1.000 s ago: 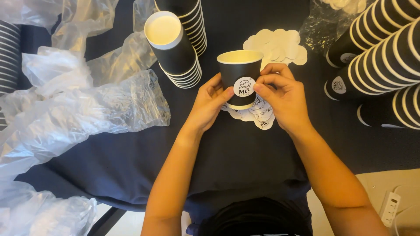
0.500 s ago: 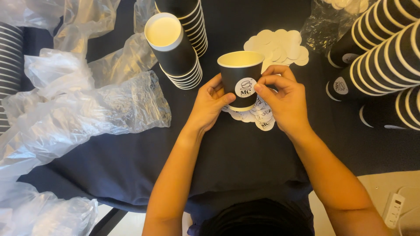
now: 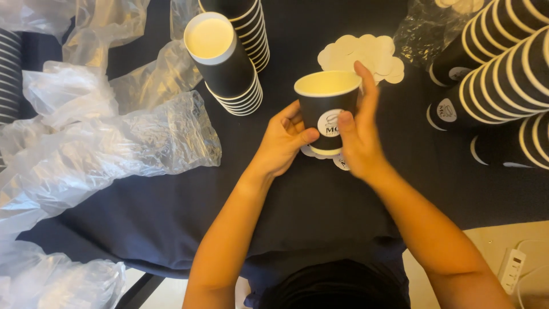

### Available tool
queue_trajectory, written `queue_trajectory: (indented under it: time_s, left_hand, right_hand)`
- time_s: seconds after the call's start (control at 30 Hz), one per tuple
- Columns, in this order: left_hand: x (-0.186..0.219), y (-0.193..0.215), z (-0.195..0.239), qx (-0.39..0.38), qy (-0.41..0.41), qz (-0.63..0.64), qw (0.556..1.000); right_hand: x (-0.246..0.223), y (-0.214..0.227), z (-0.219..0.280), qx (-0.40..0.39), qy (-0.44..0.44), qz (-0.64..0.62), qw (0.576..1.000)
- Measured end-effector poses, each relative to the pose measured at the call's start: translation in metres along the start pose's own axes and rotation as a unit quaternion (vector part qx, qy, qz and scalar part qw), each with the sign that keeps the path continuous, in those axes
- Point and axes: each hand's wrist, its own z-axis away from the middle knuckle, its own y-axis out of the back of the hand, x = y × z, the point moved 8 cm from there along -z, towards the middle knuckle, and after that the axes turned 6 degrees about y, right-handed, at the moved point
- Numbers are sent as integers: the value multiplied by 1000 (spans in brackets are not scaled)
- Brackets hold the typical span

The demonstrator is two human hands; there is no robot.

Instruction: Peeling logo stickers from a sheet and applying them to the sides of paper coffee cups before stacking them.

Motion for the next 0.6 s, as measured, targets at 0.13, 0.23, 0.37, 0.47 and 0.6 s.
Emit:
queue_trajectory:
  time_s: [0.13, 0.23, 0.37, 0.47, 0.6]
  left_hand:
    - [9, -6, 3, -23, 4, 21, 999]
    - [6, -2, 1, -20, -12, -28, 999]
    - [12, -7, 6, -14, -30, -67, 997]
    - [14, 1, 5, -23, -28, -40, 999]
    - [3, 11, 4, -19, -23, -32, 999]
  right_hand:
    - [-7, -13, 2, -25, 46, -59, 997]
    - [-13, -11, 3, -10, 52, -60, 997]
    - [10, 3, 6, -11, 42, -34, 998]
    - [-4, -2, 3, -38, 55, -52, 996]
    - [-22, 0, -4, -108, 49, -83, 990]
